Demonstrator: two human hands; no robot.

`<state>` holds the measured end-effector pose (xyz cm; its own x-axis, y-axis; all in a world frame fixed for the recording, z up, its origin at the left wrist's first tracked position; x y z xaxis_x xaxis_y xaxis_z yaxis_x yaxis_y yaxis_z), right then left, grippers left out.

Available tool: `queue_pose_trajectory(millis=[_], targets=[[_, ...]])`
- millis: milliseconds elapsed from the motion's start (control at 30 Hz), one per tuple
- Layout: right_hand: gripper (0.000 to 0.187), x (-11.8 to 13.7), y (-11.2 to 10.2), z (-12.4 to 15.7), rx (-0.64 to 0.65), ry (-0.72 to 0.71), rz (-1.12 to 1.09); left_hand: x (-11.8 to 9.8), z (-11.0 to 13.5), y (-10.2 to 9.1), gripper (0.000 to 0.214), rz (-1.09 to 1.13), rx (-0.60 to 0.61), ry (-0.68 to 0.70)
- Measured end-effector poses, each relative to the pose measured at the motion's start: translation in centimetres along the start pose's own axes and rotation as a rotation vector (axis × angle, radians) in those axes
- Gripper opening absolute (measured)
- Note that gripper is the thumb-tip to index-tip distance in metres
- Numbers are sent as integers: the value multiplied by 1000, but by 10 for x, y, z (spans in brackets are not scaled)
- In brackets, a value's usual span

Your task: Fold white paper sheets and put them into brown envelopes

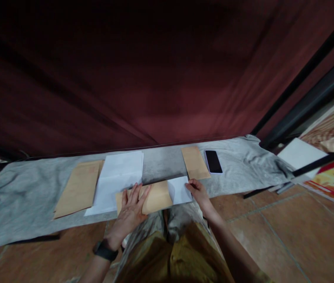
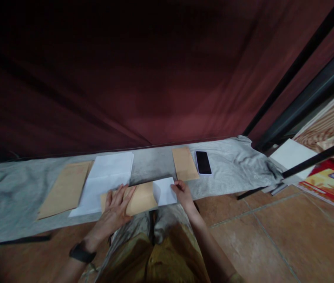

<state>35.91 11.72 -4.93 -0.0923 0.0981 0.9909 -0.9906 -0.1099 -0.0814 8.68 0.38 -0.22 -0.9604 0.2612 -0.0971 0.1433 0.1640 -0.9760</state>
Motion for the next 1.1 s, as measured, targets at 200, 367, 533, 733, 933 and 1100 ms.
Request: queue_pose_trajectory(millis=[200, 367, 533, 733, 933, 1100], targets=[[34, -5, 11, 6, -56, -17, 43, -15, -7, 2, 104, 18, -14, 16], [16, 1, 22, 15, -91, -68, 139, -23, -13, 1, 106, 46, -12, 20], [8, 13, 26, 25, -185, -183, 314, -26, -15, 4, 103, 60, -9, 26], [12, 6, 36, 22, -113, -128, 204, -29, -16, 7, 101, 77, -36, 47], [12, 10, 36, 23, -150, -150, 128, -35, -22, 6, 103, 82, -25, 49], [28, 8, 38, 23, -127, -92, 2, -33, -25, 7, 102, 93, -20, 58]])
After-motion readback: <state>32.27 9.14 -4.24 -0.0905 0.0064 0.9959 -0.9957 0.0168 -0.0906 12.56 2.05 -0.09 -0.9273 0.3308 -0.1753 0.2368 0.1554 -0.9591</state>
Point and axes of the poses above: each hand's wrist, its own z-axis away from the middle knuckle, its own y-axis out of the palm, x = y × z, the point moved 7 cm from there along -z, towards the middle knuckle, and after that the axes turned 3 degrees about z, right-handed, at the moved point
